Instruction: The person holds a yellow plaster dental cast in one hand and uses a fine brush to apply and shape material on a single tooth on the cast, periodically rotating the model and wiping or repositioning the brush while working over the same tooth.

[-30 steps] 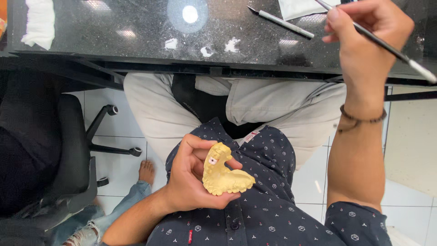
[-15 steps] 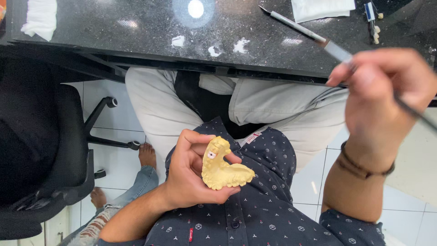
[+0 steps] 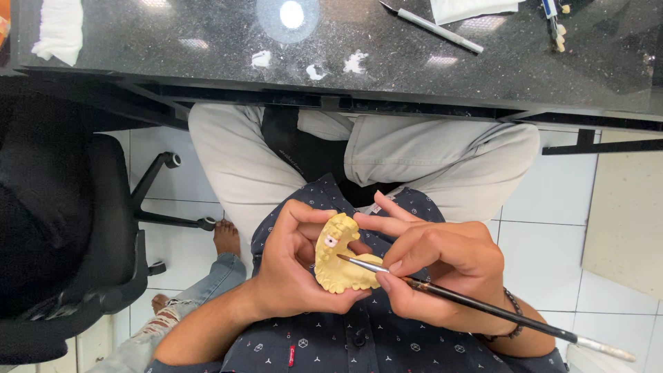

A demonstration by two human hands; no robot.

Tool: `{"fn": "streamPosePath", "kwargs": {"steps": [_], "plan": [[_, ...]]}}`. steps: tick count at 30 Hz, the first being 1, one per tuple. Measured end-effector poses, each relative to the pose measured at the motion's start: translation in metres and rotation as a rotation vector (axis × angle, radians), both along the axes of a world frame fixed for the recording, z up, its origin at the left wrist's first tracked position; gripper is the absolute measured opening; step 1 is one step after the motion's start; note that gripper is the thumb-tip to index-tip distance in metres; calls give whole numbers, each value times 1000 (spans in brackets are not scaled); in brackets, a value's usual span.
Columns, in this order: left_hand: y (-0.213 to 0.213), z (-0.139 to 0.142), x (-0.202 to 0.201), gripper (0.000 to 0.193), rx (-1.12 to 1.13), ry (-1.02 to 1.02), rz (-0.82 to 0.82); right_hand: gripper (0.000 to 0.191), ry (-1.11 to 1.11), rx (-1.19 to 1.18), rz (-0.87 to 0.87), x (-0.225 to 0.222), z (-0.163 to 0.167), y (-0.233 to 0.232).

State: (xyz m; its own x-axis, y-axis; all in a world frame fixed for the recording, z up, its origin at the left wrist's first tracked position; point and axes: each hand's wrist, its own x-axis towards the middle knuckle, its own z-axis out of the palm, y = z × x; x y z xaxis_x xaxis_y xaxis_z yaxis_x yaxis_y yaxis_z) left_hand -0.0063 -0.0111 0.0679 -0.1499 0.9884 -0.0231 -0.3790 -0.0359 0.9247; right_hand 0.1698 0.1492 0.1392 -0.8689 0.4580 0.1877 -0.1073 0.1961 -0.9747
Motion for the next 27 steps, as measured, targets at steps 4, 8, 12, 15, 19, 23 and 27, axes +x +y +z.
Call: {"fn": "streamPosePath", "kwargs": {"steps": [4,8,12,15,19,23,27], "plan": [[0,-2,2,85,1,40,4,21,22,60,-47,-3,-2,-7],[-1,-2,2,85,-20,59,13,22,28,89,-79,-7,-3,-8],[0,-2,2,84,-21,50,13,22,12,97,-71,-7,-2,-6],[1,-2,2,84,-21,88,19,21,7,100,-71,-7,-2,-6],[1,-1,3,84,-15,83,23,20,14,98,-86,-7,-4,-8],[1,-2,3,83,-11,71,17,20,23,79,-102,-6,-5,-8],[1,-3,3,84,-14,59,1,21,40,87,-117,-5,-6,-8]]}}
